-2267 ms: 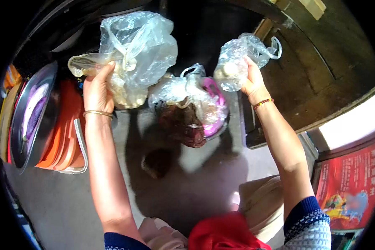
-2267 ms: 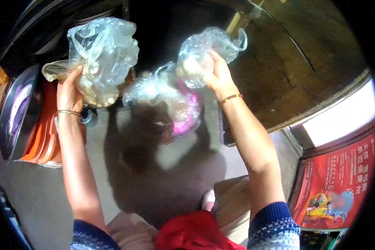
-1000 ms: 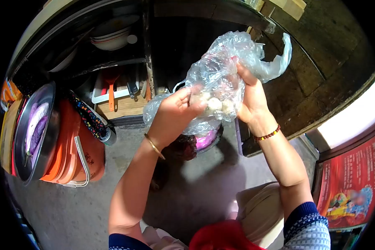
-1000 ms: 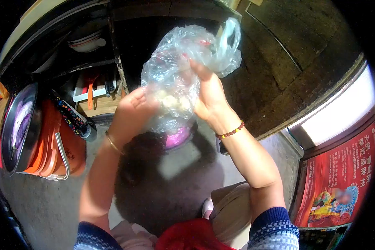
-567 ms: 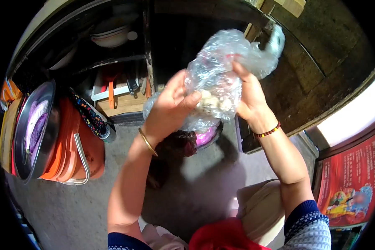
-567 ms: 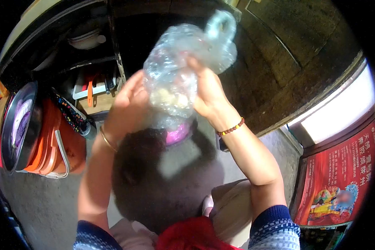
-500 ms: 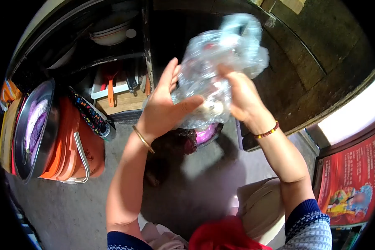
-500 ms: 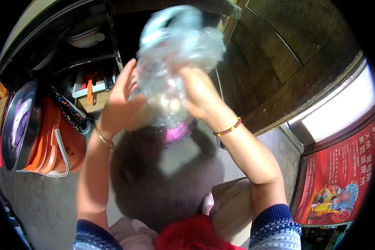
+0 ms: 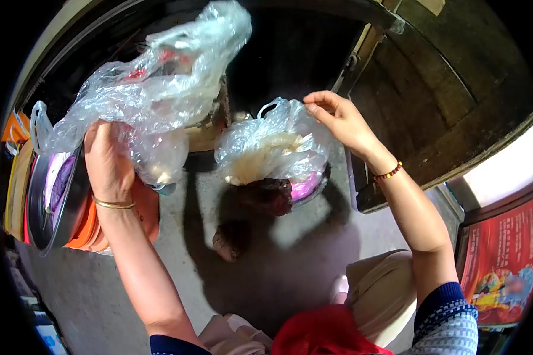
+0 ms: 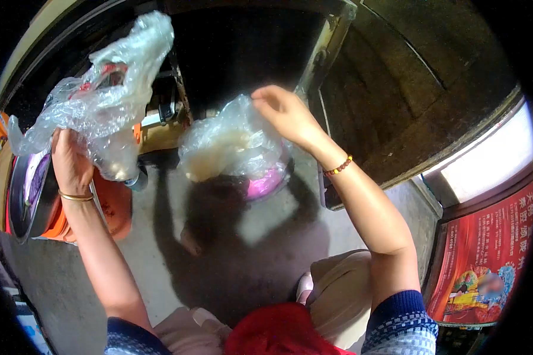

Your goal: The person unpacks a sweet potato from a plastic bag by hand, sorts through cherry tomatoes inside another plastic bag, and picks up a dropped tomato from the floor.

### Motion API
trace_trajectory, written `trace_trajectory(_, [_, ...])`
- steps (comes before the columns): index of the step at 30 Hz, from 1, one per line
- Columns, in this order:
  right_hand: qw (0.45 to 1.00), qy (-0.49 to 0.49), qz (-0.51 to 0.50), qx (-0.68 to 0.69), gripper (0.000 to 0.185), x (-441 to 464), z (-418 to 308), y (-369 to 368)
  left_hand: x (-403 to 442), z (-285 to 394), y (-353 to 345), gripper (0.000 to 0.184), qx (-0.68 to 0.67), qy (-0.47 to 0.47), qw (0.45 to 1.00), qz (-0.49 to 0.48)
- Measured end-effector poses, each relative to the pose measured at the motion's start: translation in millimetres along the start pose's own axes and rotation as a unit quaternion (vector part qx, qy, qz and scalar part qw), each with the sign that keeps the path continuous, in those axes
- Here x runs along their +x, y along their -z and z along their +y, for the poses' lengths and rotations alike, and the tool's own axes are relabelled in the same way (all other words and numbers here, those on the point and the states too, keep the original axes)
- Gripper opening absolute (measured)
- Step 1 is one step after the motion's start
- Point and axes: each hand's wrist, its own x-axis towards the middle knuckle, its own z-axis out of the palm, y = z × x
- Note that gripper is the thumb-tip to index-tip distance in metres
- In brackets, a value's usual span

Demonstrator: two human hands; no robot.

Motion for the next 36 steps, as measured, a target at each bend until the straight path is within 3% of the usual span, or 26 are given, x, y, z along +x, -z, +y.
trace_trajectory(1, [1.000, 0.000, -0.001, 0.003, 0.024, -2, 3, 0, 0, 5, 3, 0.015, 0.018, 0.010, 1.000, 0.004])
trace_trajectory(3, [0.975, 0.132, 0.026, -0.174, 0.022, -9, 3, -3, 5, -8, 34, 0.017, 0.025, 0.024, 0.999, -0.019])
trace_trajectory(4, [0.971, 0.101, -0.015, -0.218, 0.022, -15, -4, -2, -4, -10, 35, 0.018, -0.024, 0.098, 0.994, -0.050])
trace_trajectory(6, [0.939, 0.194, -0.043, -0.283, 0.024, -22, -10, -5, -22, -26, 50, 0.022, -0.088, 0.210, 0.961, -0.154])
trace_trajectory(7, [0.921, 0.243, -0.032, -0.302, 0.024, -24, -12, -8, -37, -37, 49, 0.030, -0.005, 0.217, 0.957, -0.194])
trace_trajectory(8, [0.921, 0.243, -0.032, -0.301, 0.024, -24, -10, -10, -50, -44, 46, 0.029, 0.091, 0.202, 0.918, -0.328])
trace_trajectory(9, [0.913, 0.236, -0.085, -0.322, 0.024, -23, -7, -11, -73, -63, 52, 0.030, 0.071, 0.332, 0.888, -0.310])
trace_trajectory(10, [0.901, 0.229, -0.139, -0.342, 0.024, -22, -5, -12, -92, -89, 62, 0.032, 0.181, 0.176, 0.866, -0.432])
trace_trajectory(12, [0.903, 0.220, -0.160, -0.332, 0.023, -21, -6, -17, -148, -144, 81, 0.035, 0.338, 0.003, 0.770, -0.541])
trace_trajectory(14, [0.895, 0.162, -0.203, -0.362, 0.017, -16, -4, -21, -177, -175, 53, 0.036, 0.276, -0.119, 0.707, -0.640])
trace_trajectory(16, [0.896, 0.189, -0.200, -0.347, 0.014, -15, 3, -18, -168, -153, 7, 0.035, 0.156, -0.040, 0.729, -0.665])
trace_trajectory(17, [0.898, 0.214, -0.196, -0.329, 0.011, -16, 5, -17, -143, -116, -15, 0.037, 0.234, 0.013, 0.693, -0.682])
trace_trajectory(19, [0.904, 0.248, -0.183, -0.295, 0.008, -22, -2, -12, -110, -108, -19, 0.035, 0.172, 0.171, 0.760, -0.603])
trace_trajectory(21, [0.909, 0.284, -0.165, -0.259, 0.006, -28, -5, -16, -76, -76, -54, 0.030, 0.359, 0.058, 0.861, -0.356])
trace_trajectory(22, [0.900, 0.308, -0.175, -0.255, 0.005, -31, -7, -20, -68, -64, -76, 0.028, 0.405, 0.005, 0.871, -0.277])
trace_trajectory(23, [0.889, 0.333, -0.185, -0.252, 0.005, -32, -9, -23, -59, -74, -95, 0.028, 0.406, 0.005, 0.872, -0.275])
trace_trajectory(24, [0.860, 0.365, -0.230, -0.271, 0.010, -32, -18, -22, -51, -88, -112, 0.030, 0.464, -0.187, 0.842, -0.202])
trace_trajectory(26, [0.862, 0.396, -0.202, -0.246, 0.010, -39, -26, -34, -48, -116, -113, 0.033, 0.500, -0.368, 0.776, -0.114])
trace_trajectory(28, [0.854, 0.403, -0.211, -0.254, 0.010, -45, -35, -31, -48, -138, -99, 0.024, 0.604, -0.328, 0.688, -0.232])
trace_trajectory(29, [0.851, 0.363, -0.239, -0.294, 0.012, -50, -37, -25, -45, -140, -90, 0.024, 0.603, -0.325, 0.690, -0.233])
trace_trajectory(31, [0.848, 0.318, -0.264, -0.331, 0.016, -55, -40, -14, -33, -123, -77, 0.018, 0.415, -0.090, 0.855, -0.299])
trace_trajectory(32, [0.857, 0.267, -0.242, -0.369, 0.019, -55, -42, -8, -36, -110, -73, 0.019, 0.370, 0.032, 0.865, -0.338])
trace_trajectory(33, [0.860, 0.217, -0.220, -0.405, 0.023, -53, -44, -5, -35, -98, -76, 0.019, 0.370, 0.035, 0.865, -0.337])
trace_trajectory(35, [0.851, 0.270, -0.131, -0.431, 0.023, -41, -49, -6, -36, -80, -81, 0.012, 0.330, 0.148, 0.825, -0.434])
trace_trajectory(36, [0.844, 0.292, -0.119, -0.435, 0.023, -32, -49, -3, -34, -82, -81, 0.011, 0.293, 0.194, 0.848, -0.397])
